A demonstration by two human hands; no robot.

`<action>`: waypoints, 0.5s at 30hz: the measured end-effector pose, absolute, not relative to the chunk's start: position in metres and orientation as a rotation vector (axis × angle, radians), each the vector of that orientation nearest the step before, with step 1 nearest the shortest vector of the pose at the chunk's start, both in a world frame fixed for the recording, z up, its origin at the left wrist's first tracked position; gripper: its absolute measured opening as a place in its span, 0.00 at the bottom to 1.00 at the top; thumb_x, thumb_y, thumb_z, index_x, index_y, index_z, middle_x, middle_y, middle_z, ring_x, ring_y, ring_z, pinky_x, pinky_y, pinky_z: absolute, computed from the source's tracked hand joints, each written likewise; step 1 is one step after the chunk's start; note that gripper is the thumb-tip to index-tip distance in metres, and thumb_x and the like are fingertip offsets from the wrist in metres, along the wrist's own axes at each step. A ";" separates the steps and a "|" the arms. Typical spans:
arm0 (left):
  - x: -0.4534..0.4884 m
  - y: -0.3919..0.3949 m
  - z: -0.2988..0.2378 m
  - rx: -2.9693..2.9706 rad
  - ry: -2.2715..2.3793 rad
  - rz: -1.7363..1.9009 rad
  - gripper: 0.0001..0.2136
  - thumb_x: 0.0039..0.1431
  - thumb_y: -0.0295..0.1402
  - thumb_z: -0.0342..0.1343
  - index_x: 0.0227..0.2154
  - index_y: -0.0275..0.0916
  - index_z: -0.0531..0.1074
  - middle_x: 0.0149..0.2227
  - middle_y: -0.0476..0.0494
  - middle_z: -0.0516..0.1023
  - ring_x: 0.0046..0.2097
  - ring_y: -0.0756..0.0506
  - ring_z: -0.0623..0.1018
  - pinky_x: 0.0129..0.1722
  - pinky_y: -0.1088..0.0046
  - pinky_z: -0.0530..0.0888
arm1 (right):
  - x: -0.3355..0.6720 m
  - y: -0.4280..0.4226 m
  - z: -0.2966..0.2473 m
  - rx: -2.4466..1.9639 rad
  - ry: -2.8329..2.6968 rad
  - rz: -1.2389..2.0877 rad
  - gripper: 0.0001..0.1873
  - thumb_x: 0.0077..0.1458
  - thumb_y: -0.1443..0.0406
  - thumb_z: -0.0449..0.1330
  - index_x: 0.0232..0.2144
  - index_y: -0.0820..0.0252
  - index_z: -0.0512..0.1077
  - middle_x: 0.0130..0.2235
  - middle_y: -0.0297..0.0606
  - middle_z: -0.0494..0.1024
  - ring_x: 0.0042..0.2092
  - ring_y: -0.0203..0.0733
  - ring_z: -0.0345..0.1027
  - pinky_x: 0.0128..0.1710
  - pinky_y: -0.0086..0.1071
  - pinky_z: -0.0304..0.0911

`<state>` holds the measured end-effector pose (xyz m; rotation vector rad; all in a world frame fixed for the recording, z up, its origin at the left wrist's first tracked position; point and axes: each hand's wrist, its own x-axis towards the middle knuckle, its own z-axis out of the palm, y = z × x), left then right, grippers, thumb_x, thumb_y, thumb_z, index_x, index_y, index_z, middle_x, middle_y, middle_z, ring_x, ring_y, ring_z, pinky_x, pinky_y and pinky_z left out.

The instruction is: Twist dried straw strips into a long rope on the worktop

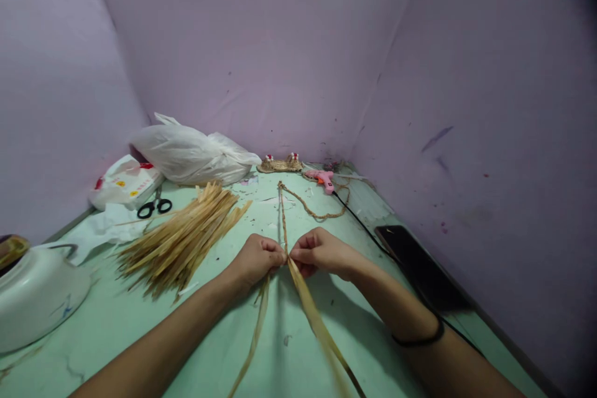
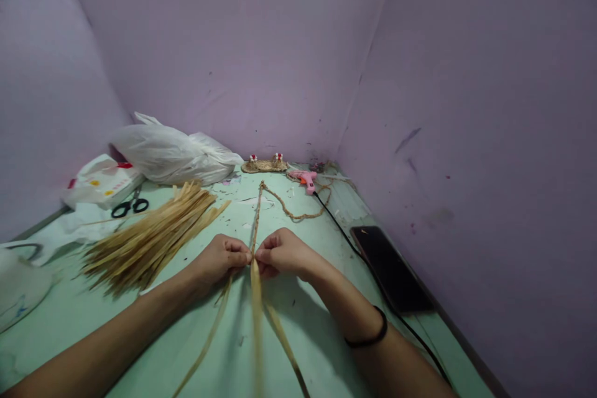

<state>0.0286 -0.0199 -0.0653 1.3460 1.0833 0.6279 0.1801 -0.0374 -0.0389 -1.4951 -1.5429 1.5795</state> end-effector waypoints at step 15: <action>0.025 -0.016 -0.068 1.428 1.000 0.742 0.15 0.34 0.42 0.60 0.15 0.30 0.70 0.13 0.52 0.63 0.19 0.55 0.60 0.19 0.80 0.56 | 0.180 -0.033 -0.052 -1.347 -0.992 1.925 0.06 0.37 0.72 0.61 0.23 0.67 0.69 0.21 0.34 0.71 0.24 0.31 0.66 0.28 0.26 0.62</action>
